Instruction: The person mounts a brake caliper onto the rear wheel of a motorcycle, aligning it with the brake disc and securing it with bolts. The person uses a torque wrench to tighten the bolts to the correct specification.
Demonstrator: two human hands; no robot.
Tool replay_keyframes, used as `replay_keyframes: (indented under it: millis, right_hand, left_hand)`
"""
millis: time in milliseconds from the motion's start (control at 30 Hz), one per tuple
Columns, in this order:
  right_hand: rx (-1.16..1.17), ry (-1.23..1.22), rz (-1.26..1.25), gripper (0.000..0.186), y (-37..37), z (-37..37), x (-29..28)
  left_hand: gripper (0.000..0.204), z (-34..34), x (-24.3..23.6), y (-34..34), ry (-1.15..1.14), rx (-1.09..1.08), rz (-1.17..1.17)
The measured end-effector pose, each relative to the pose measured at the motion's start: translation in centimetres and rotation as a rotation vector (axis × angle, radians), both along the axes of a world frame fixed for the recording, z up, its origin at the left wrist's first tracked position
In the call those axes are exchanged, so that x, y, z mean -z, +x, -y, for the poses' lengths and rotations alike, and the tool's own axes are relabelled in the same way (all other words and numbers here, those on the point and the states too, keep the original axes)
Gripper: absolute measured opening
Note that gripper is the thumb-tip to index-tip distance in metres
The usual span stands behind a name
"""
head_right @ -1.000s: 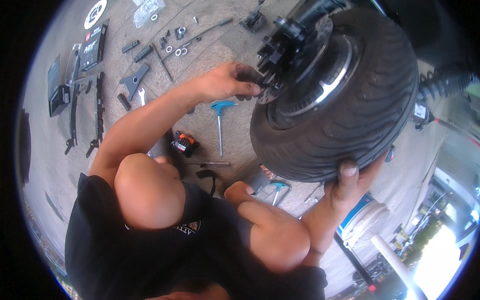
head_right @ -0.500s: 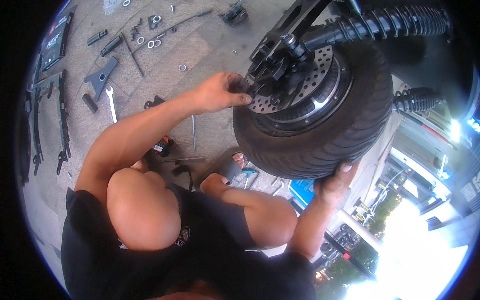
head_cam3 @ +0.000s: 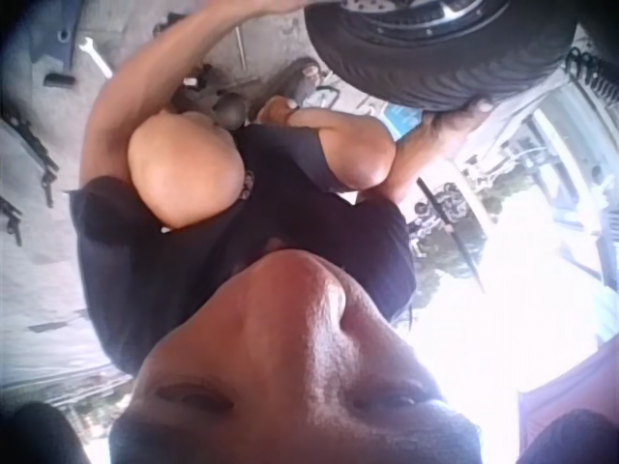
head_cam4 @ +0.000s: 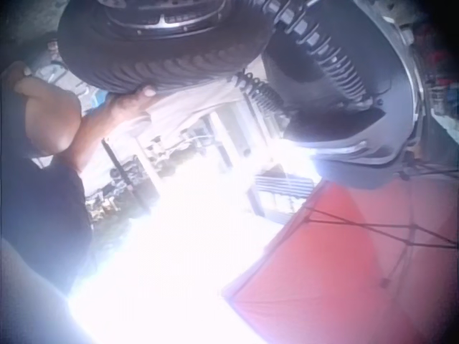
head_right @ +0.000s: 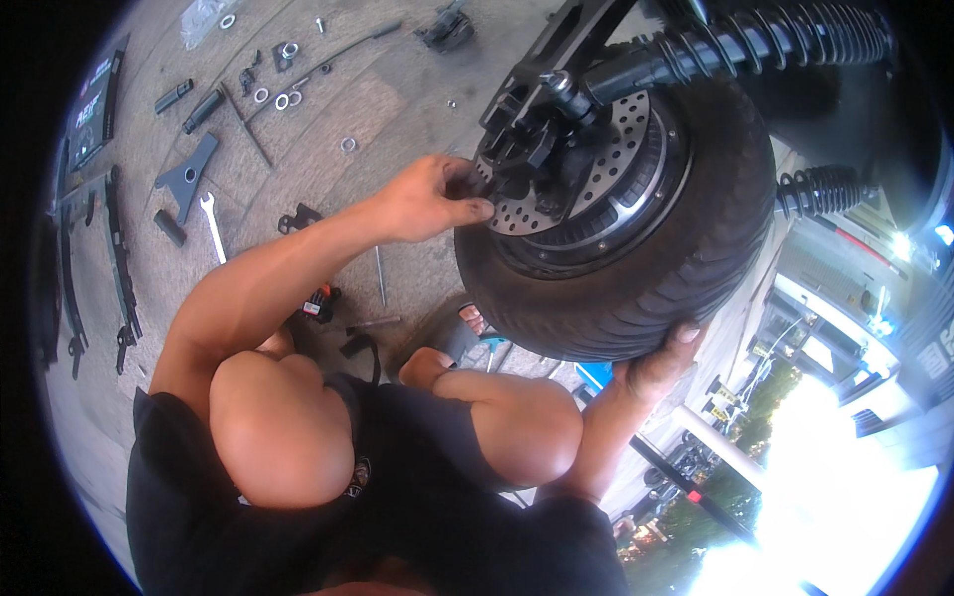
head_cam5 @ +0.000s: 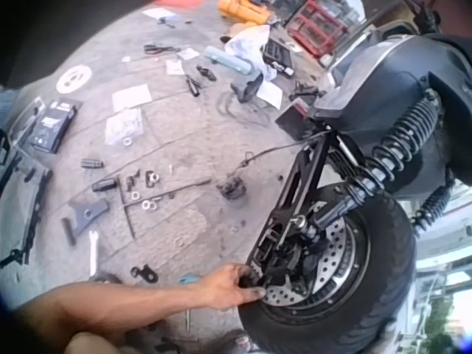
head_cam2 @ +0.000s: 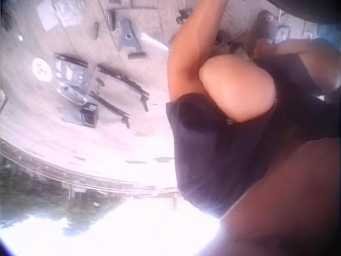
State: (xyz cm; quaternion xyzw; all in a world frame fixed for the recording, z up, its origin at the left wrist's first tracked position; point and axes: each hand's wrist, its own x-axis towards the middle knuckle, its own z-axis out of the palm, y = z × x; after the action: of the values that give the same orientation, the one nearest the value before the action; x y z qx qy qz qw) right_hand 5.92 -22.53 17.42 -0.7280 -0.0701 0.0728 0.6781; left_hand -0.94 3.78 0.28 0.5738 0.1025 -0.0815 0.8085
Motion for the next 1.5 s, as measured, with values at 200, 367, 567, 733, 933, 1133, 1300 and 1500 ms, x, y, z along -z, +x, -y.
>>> replay_keyframes:
  millis: [200, 367, 567, 733, 933, 1133, 1300, 1500]
  right_hand:
    - [-0.057, 0.015, 0.020, 0.077, -0.3, -0.3, 0.5]
    - [0.039, -0.060, 0.039, 0.116, -1.1, -2.2, -0.1]
    - [0.080, -0.201, 0.105, 0.134, -1.2, -3.5, -0.5]
    - [0.069, -0.208, 0.116, 0.137, -1.2, -3.2, 0.0]
    - [0.029, -0.172, 0.112, 0.140, -1.8, -3.3, 0.2]
    - [0.074, -0.124, 0.020, 0.140, -2.2, -4.2, -0.2]
    - [0.105, -0.139, 0.059, 0.138, -2.1, -4.5, -0.4]
    - [0.062, -0.093, 0.132, 0.130, -1.2, -4.2, 0.3]
  left_hand:
    - [0.025, 0.0, 0.0, -0.2, -0.062, -0.002, -0.039]
    - [0.024, -0.2, -0.2, -0.1, 0.028, -0.008, -0.072]
    - [0.031, 0.0, -1.4, 0.0, -0.089, -0.108, -0.136]
    - [0.064, 0.8, -3.4, -0.3, -0.113, -0.162, -0.136]
    - [0.063, 2.2, -5.5, 0.4, -0.109, -0.223, -0.223]
    - [0.064, 1.9, -5.8, 0.7, -0.148, -0.206, -0.223]
    - [0.064, 1.9, -6.1, 0.7, -0.157, -0.228, -0.224]
    - [0.067, 2.3, -6.9, 0.7, -0.139, -0.259, -0.275]
